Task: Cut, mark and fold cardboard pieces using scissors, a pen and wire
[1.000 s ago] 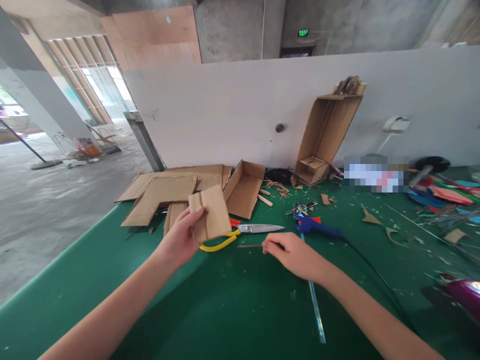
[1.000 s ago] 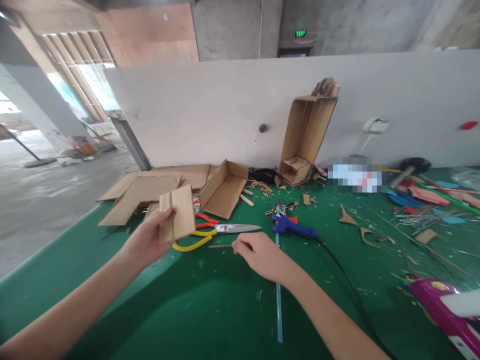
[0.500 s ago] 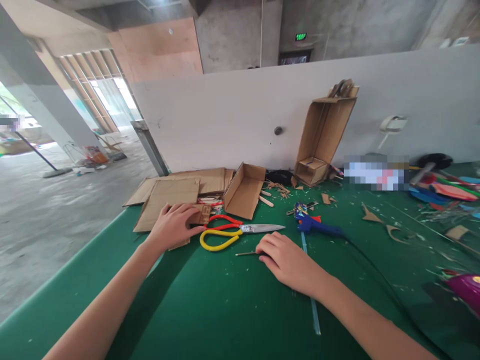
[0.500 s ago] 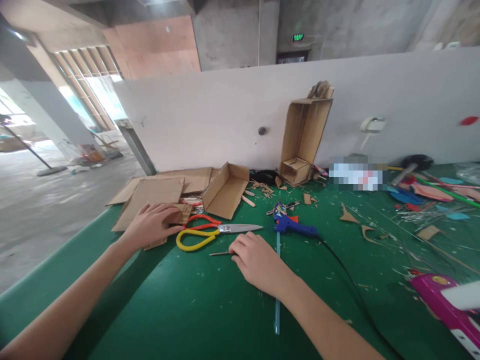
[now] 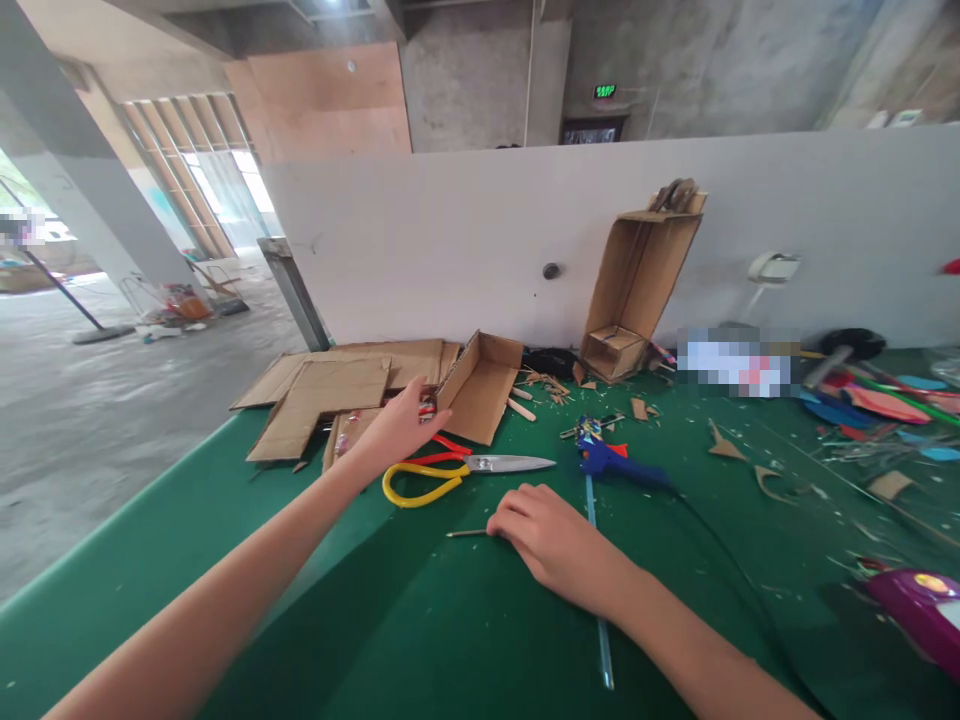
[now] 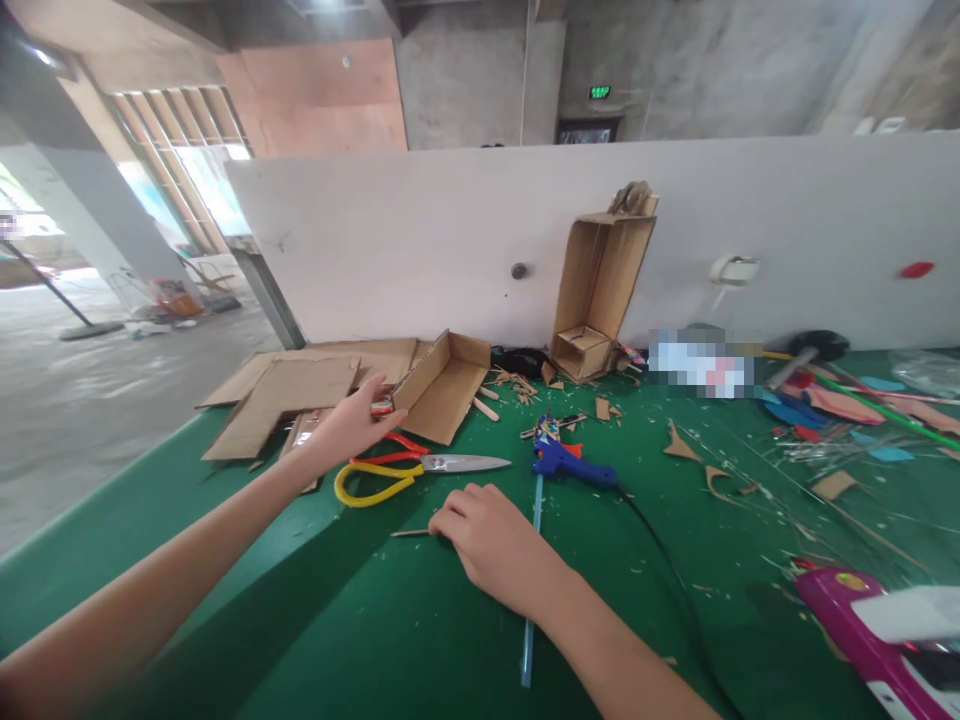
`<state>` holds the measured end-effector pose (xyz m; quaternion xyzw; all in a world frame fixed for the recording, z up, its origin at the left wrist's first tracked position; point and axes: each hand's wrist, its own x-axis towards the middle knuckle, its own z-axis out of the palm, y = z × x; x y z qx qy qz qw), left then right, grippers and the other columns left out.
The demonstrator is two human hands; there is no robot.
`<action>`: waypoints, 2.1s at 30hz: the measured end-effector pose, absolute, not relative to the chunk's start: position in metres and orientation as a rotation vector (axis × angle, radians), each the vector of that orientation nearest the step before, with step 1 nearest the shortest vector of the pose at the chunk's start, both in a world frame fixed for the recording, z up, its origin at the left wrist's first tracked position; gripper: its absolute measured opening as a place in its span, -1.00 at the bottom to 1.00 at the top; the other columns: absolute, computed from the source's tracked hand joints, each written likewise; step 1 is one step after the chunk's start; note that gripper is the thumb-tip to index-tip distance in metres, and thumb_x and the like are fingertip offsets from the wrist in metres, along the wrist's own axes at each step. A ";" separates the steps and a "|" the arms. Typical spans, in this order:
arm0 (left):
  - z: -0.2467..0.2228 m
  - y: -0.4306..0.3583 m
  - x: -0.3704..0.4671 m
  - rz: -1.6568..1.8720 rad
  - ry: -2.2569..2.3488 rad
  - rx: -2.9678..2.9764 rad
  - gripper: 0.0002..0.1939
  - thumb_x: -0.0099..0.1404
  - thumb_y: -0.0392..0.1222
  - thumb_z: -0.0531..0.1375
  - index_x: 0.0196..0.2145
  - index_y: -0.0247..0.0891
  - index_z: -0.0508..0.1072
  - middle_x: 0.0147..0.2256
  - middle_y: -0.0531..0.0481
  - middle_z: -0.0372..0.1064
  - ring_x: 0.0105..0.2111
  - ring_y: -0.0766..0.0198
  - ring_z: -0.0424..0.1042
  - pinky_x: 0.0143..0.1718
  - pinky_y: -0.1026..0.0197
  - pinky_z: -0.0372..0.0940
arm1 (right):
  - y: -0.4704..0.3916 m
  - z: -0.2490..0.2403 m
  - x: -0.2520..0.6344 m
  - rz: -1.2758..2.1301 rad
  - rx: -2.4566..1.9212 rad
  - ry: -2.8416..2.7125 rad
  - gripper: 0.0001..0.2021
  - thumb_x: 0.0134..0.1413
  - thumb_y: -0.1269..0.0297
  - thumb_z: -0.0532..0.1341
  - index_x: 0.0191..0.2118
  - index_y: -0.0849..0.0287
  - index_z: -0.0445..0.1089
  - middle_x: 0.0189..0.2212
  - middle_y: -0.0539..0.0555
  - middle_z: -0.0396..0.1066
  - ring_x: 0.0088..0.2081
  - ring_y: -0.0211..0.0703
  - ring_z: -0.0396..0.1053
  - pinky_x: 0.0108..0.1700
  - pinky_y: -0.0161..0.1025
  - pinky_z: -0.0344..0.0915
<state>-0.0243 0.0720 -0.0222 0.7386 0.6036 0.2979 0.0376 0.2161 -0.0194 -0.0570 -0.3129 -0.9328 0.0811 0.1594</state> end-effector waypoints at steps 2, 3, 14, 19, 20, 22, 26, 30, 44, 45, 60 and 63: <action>-0.019 0.089 -0.009 1.013 1.912 2.199 -0.66 0.21 -0.14 0.07 -0.09 -0.30 0.40 -0.29 -0.14 0.48 -0.27 0.11 0.46 -0.25 0.17 0.28 | -0.019 -0.057 0.217 0.204 -0.923 -2.661 -0.79 0.22 0.49 0.01 -0.16 0.15 0.34 -0.25 0.04 0.38 -0.24 -0.16 0.23 -0.19 -0.20 0.13; -0.016 0.096 -0.005 1.074 1.955 2.168 -0.71 0.23 -0.18 0.03 -0.15 -0.30 0.42 -0.36 -0.12 0.47 -0.33 0.13 0.46 -0.30 0.18 0.27 | -0.018 -0.057 0.218 0.198 -0.936 -2.659 -0.79 0.22 0.49 0.01 -0.17 0.15 0.34 -0.25 0.04 0.38 -0.24 -0.16 0.24 -0.20 -0.20 0.13; 0.104 0.038 -0.058 1.952 1.636 1.772 -0.73 0.05 -0.13 0.23 -0.29 -0.34 0.43 -0.44 0.06 0.36 -0.48 0.39 0.30 -0.42 0.31 0.23 | 0.003 -0.058 0.237 0.157 -1.063 -2.568 -0.80 0.21 0.48 0.02 -0.21 0.15 0.37 -0.21 0.06 0.38 -0.18 -0.15 0.27 -0.16 -0.18 0.16; 0.135 -0.010 -0.089 1.235 1.883 2.135 -0.65 -0.02 0.09 0.23 -0.42 -0.26 0.50 -0.44 0.11 0.41 -0.41 0.27 0.37 -0.27 0.14 0.29 | 0.000 -0.044 0.239 0.164 -1.114 -2.525 -0.83 0.22 0.39 0.03 -0.21 0.15 0.36 -0.21 0.06 0.40 -0.17 -0.15 0.28 -0.15 -0.16 0.18; 0.136 -0.014 -0.094 1.069 1.908 2.222 -0.62 -0.02 0.14 0.21 -0.43 -0.24 0.50 -0.45 0.13 0.41 -0.40 0.27 0.38 -0.23 0.11 0.29 | 0.000 -0.040 0.236 0.149 -1.132 -2.512 -0.82 0.22 0.37 0.03 -0.19 0.16 0.36 -0.22 0.07 0.40 -0.18 -0.15 0.28 -0.14 -0.17 0.19; 0.134 -0.018 -0.098 0.769 1.878 2.359 -0.59 0.00 0.21 0.17 -0.42 -0.20 0.52 -0.44 0.16 0.43 -0.40 0.27 0.39 -0.22 0.12 0.30 | 0.008 -0.032 0.229 0.108 -1.211 -2.501 -0.80 0.24 0.35 0.01 -0.19 0.18 0.37 -0.24 0.08 0.41 -0.18 -0.16 0.29 -0.12 -0.18 0.19; 0.129 -0.020 -0.079 0.364 1.573 2.520 -0.64 0.16 0.16 0.10 -0.32 -0.11 0.54 -0.38 0.14 0.48 -0.37 0.25 0.44 -0.37 0.28 0.33 | 0.049 -0.025 0.213 0.058 -1.366 -2.545 -0.80 0.22 0.30 0.04 -0.22 0.19 0.39 -0.22 0.12 0.42 -0.15 -0.13 0.33 -0.13 -0.23 0.23; 0.127 -0.023 -0.055 0.330 1.504 2.612 -0.67 0.24 0.11 0.04 -0.31 -0.05 0.54 -0.35 0.13 0.49 -0.36 0.25 0.44 -0.39 0.28 0.33 | 0.103 -0.030 0.199 0.041 -1.448 -2.586 -0.82 0.18 0.29 0.11 -0.28 0.23 0.42 -0.19 0.18 0.43 -0.15 -0.11 0.37 -0.12 -0.23 0.27; 0.107 -0.026 -0.063 0.368 1.542 2.642 -0.68 0.25 0.06 0.08 -0.05 0.15 0.42 -0.05 0.21 0.43 -0.10 0.10 0.43 -0.25 0.21 0.40 | 0.110 -0.032 0.119 -0.031 -1.450 -2.465 -0.66 0.23 0.38 0.04 0.11 0.25 0.22 0.00 0.27 0.29 0.06 0.00 0.23 0.02 -0.10 0.23; 0.107 -0.027 -0.062 0.370 1.542 2.642 -0.67 0.25 0.06 0.08 -0.04 0.15 0.42 -0.05 0.21 0.43 -0.10 0.10 0.43 -0.26 0.20 0.40 | 0.111 -0.034 0.113 -0.016 -1.497 -2.448 -0.69 0.23 0.38 0.04 0.07 0.27 0.25 -0.04 0.27 0.32 0.01 0.00 0.28 -0.02 -0.08 0.26; 0.110 -0.029 -0.060 0.351 1.512 2.663 -0.66 0.28 0.08 0.03 -0.02 0.15 0.40 -0.06 0.19 0.43 -0.11 0.13 0.43 -0.22 0.16 0.41 | 0.117 -0.042 0.078 0.041 -1.523 -2.323 -0.70 0.25 0.27 -0.01 -0.02 0.30 0.30 -0.08 0.24 0.37 -0.02 -0.04 0.29 -0.03 -0.19 0.22; 0.112 -0.028 -0.057 0.338 1.488 2.656 -0.66 0.28 0.08 0.03 -0.02 0.14 0.40 -0.08 0.17 0.44 -0.13 0.13 0.44 -0.24 0.18 0.40 | 0.124 -0.045 0.085 0.021 -1.545 -2.304 -0.63 0.26 0.19 -0.07 -0.06 0.33 0.33 -0.08 0.29 0.37 0.00 0.05 0.26 0.00 -0.11 0.17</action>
